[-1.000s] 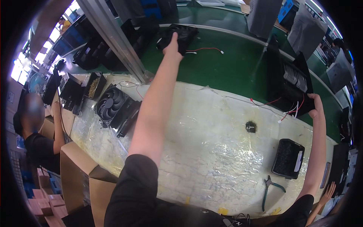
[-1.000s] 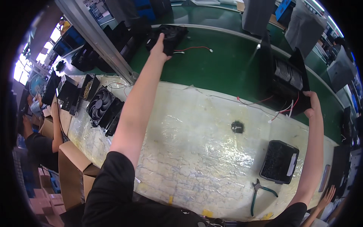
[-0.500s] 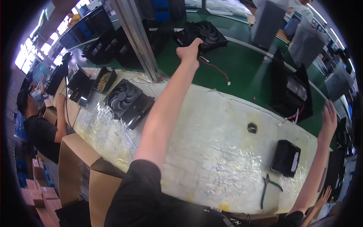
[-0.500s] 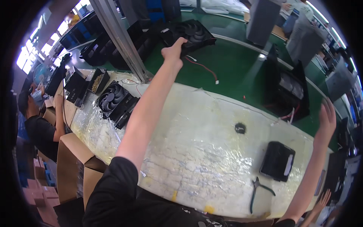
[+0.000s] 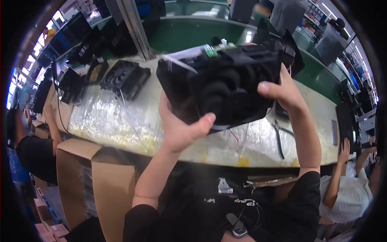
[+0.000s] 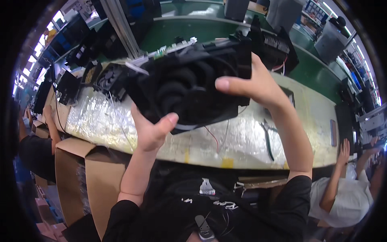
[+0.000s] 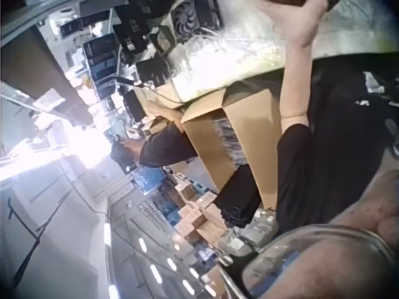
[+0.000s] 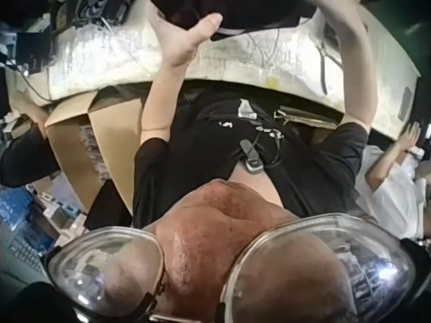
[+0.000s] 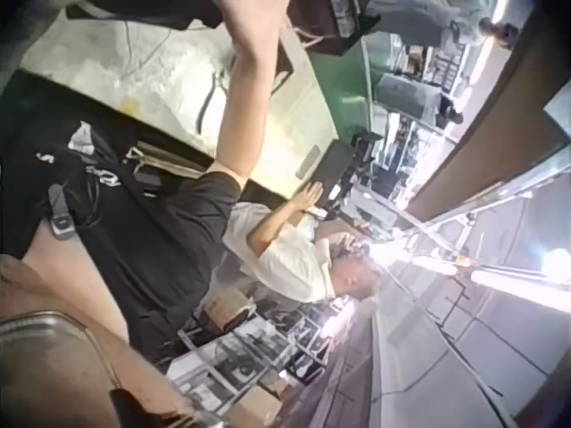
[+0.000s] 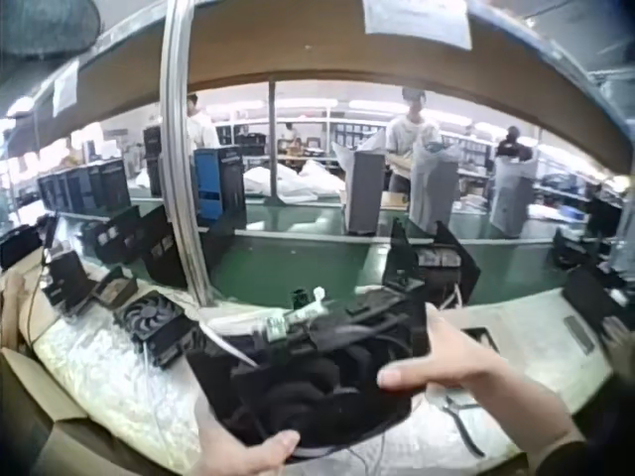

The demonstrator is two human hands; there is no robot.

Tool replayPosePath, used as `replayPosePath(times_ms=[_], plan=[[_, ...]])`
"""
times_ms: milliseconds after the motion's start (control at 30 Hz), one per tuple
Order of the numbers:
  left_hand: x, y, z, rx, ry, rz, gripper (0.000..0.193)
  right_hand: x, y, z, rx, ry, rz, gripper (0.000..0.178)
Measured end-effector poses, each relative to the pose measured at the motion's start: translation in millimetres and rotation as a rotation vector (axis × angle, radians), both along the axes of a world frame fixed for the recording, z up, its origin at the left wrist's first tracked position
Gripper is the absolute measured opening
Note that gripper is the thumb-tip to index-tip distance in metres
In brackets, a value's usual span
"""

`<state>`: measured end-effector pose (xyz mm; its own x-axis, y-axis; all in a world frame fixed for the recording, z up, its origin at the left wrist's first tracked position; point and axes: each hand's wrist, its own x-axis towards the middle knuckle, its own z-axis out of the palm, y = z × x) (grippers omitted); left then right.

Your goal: Securing electronic fan components with zip ties and assembling them into a plastic unit on a factory assembly line.

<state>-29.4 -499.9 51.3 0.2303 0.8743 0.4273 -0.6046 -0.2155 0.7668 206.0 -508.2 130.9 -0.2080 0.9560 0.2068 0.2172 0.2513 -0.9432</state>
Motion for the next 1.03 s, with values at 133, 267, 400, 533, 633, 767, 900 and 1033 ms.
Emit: replayPosePath(times_ms=[133,267,400,533,633,767,900,1033], plan=[[-19.6,-46.7,-37.4,-0.085,0.322,-0.114,0.113,2.0,-45.9,-31.8,0.481,-0.17,-0.102,0.094],[-40.6,-58.4,-58.6,0.349,0.259,0.425,0.138,-8.5,-93.1,-24.0,0.628,-0.614,-0.147,0.095],[-57.0,-39.9,13.6,0.998,0.994,0.311,0.082,1.0,-117.5,-26.0,0.485,-0.586,-0.117,0.093],[-55.7,-29.9,32.7,1.129,0.974,0.187,0.069,4.2,-130.0,-39.4,0.359,-0.3,-0.167,0.086],[-52.2,-26.0,34.7,1.136,1.106,0.085,0.063,10.9,-134.4,-38.2,0.366,-0.131,-0.067,0.094],[-54.2,-28.5,25.2,1.356,1.227,0.493,0.049,16.4,-143.1,-43.5,0.31,-0.097,-0.214,0.093],[-61.5,-19.4,18.4,1.525,0.953,0.51,0.046,16.3,-144.9,-46.0,0.326,0.048,-0.29,0.092],[-74.0,-23.1,21.4,1.358,0.993,0.212,0.046,27.1,-146.3,-52.1,0.286,-0.022,-0.246,0.097]])
